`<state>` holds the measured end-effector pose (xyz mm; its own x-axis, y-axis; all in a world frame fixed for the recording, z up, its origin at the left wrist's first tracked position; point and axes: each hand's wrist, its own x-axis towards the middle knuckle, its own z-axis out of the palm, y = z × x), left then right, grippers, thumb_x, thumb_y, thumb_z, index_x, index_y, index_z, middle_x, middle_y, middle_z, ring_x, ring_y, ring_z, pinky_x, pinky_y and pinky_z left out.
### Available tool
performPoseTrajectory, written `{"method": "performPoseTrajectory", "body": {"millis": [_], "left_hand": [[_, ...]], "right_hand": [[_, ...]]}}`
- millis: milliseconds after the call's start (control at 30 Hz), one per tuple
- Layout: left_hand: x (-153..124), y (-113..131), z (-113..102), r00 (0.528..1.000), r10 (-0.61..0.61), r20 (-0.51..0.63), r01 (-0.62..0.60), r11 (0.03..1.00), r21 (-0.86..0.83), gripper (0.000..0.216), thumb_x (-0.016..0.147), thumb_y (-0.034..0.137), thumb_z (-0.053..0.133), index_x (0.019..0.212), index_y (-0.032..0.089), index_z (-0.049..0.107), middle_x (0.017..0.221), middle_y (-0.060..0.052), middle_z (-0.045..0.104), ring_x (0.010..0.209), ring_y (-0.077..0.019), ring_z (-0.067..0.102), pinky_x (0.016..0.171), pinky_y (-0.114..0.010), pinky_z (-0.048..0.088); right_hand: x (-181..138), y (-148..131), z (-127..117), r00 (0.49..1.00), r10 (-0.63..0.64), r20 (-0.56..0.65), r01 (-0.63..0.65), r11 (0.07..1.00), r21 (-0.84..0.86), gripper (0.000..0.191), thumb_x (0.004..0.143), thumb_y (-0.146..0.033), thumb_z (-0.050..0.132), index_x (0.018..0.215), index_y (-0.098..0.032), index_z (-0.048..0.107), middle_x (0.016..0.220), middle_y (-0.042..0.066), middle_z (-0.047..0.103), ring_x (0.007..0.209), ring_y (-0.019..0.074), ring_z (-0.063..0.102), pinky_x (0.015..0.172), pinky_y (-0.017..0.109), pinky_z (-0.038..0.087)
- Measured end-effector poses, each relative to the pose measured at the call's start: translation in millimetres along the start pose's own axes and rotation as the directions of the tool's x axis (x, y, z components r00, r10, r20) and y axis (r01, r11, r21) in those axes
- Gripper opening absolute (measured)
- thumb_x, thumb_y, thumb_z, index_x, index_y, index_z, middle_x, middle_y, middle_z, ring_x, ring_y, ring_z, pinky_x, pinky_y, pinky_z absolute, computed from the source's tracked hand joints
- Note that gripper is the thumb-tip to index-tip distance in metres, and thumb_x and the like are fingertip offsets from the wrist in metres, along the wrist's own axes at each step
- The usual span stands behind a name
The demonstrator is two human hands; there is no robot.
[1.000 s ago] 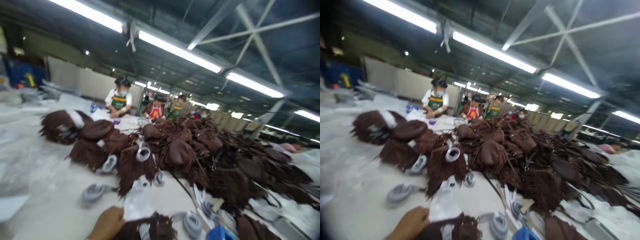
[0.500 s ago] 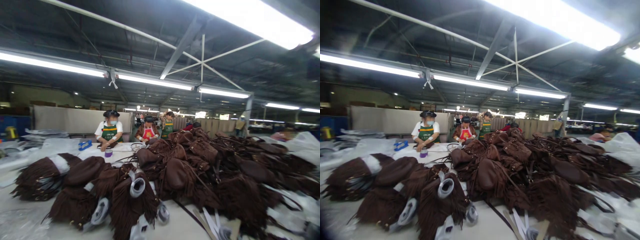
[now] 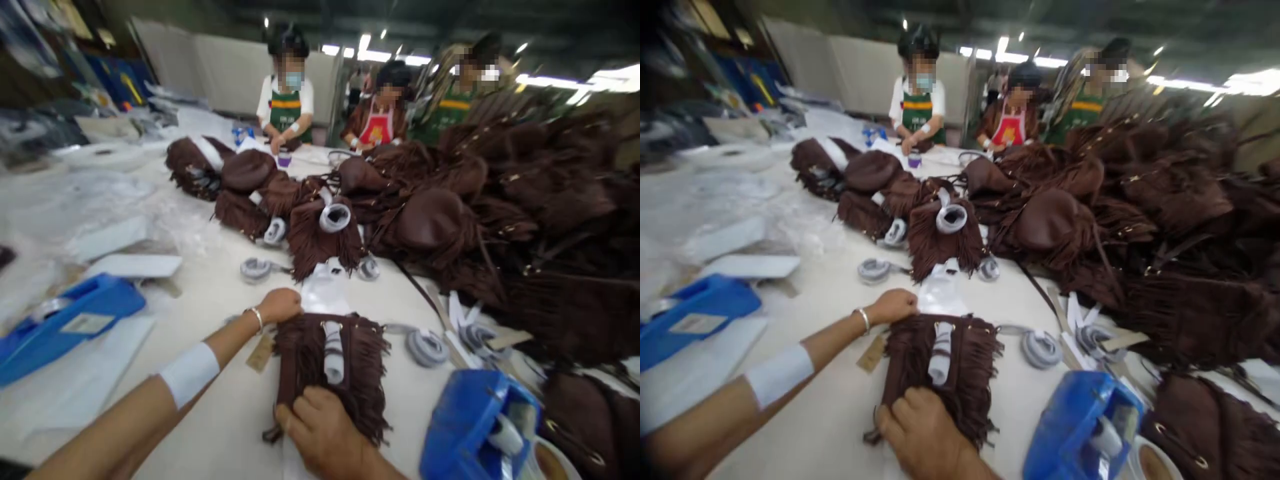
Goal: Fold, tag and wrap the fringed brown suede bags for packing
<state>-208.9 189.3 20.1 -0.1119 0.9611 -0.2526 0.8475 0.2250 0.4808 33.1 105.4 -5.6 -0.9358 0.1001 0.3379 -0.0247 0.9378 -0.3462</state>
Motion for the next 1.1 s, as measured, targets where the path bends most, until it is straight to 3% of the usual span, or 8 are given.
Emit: {"method": "performPoseTrajectory", "body": {"millis": [133, 300, 467, 567, 667, 800, 900, 1100], "left_hand": [[0.0, -18.5, 17.5, 0.995, -0.055, 0.087, 0.052, 0.998, 0.038, 0.03, 0.092, 0.041, 0.058, 0.107, 0.015, 0.063, 0.112, -0.005, 0.064, 0.101, -0.0215, 0.063, 0.089, -0.041, 0.053], [-14.0, -7.7, 9.4, 0.998, 0.021, -0.052, -0.019, 0.999, 0.025, 0.03, 0.09, 0.04, 0.061, 0.108, 0.016, 0.062, 0.111, -0.007, 0.064, 0.101, -0.0209, 0.062, 0.09, -0.044, 0.052], [-112.8, -11.6, 19.6, 0.933, 0.055, -0.355, -0.096, 0.99, -0.101, 0.029, 0.097, 0.027, 0.04, 0.121, 0.016, 0.053, 0.125, -0.015, 0.057, 0.125, -0.0258, 0.048, 0.11, -0.049, 0.034], [-184.1, -16.0, 54.6, 0.921, -0.027, -0.389, -0.078, 0.964, -0.252, 0.024, 0.097, 0.029, 0.036, 0.11, 0.02, 0.053, 0.112, -0.01, 0.061, 0.109, -0.0224, 0.058, 0.101, -0.043, 0.044], [-221.7, -10.2, 97.3, 0.93, -0.147, -0.336, -0.021, 0.893, -0.45, 0.023, 0.091, 0.026, 0.047, 0.113, 0.021, 0.048, 0.106, -0.006, 0.066, 0.084, -0.0167, 0.065, 0.085, -0.035, 0.052], [-220.4, 7.9, 126.7, 0.932, -0.221, -0.288, -0.015, 0.77, -0.638, 0.034, 0.087, 0.029, 0.055, 0.119, 0.024, 0.046, 0.111, -0.004, 0.069, 0.091, -0.0157, 0.068, 0.086, -0.03, 0.052], [-211.1, 18.6, 129.6, 0.918, -0.282, -0.278, 0.007, 0.714, -0.7, 0.033, 0.086, 0.031, 0.054, 0.118, 0.023, 0.048, 0.109, -0.004, 0.071, 0.099, -0.0176, 0.068, 0.088, -0.03, 0.051], [-210.9, 24.0, 135.4, 0.849, -0.442, -0.289, 0.122, 0.697, -0.707, 0.02, 0.091, 0.036, 0.044, 0.106, 0.024, 0.052, 0.097, -0.003, 0.072, 0.09, -0.0201, 0.069, 0.079, -0.031, 0.049]], "right_hand": [[0.2, 2.0, 12.7, 1.0, -0.024, -0.003, 0.023, 0.993, -0.117, 0.025, 0.098, -0.014, 0.043, 0.119, -0.014, 0.057, 0.074, 0.003, 0.056, 0.068, 0.0174, 0.047, 0.06, 0.033, 0.038], [-1.4, -6.2, 13.7, 1.0, -0.001, 0.009, 0.002, 0.987, -0.158, 0.028, 0.096, -0.013, 0.041, 0.121, -0.013, 0.055, 0.076, 0.003, 0.055, 0.068, 0.0183, 0.044, 0.063, 0.034, 0.037], [-2.1, -11.1, 14.8, 1.0, -0.006, 0.018, 0.009, 0.985, -0.17, 0.03, 0.096, -0.015, 0.041, 0.122, -0.013, 0.055, 0.078, 0.005, 0.056, 0.071, 0.0192, 0.045, 0.065, 0.034, 0.039], [-0.3, -12.5, 12.6, 1.0, -0.001, 0.003, 0.001, 0.992, -0.124, 0.03, 0.095, -0.016, 0.041, 0.121, -0.013, 0.056, 0.08, 0.006, 0.057, 0.071, 0.0199, 0.045, 0.065, 0.034, 0.039], [0.5, -12.7, 11.6, 1.0, -0.002, -0.014, 0.001, 0.997, -0.083, 0.031, 0.096, -0.018, 0.04, 0.123, -0.012, 0.054, 0.084, 0.008, 0.058, 0.074, 0.0208, 0.047, 0.067, 0.035, 0.041], [0.0, -12.8, 12.8, 0.997, 0.046, -0.059, -0.049, 0.997, -0.057, 0.032, 0.095, -0.016, 0.038, 0.123, -0.014, 0.053, 0.087, 0.008, 0.058, 0.079, 0.022, 0.049, 0.071, 0.036, 0.044], [0.5, -11.1, 15.3, 0.993, 0.091, -0.072, -0.094, 0.995, -0.032, 0.033, 0.094, -0.014, 0.038, 0.123, -0.015, 0.053, 0.089, 0.008, 0.058, 0.082, 0.0222, 0.051, 0.074, 0.036, 0.045], [6.4, -13.2, 25.8, 0.983, 0.134, -0.125, -0.135, 0.991, -0.003, 0.034, 0.089, -0.012, 0.041, 0.121, -0.016, 0.053, 0.094, 0.01, 0.062, 0.085, 0.0226, 0.054, 0.077, 0.038, 0.048]]}}
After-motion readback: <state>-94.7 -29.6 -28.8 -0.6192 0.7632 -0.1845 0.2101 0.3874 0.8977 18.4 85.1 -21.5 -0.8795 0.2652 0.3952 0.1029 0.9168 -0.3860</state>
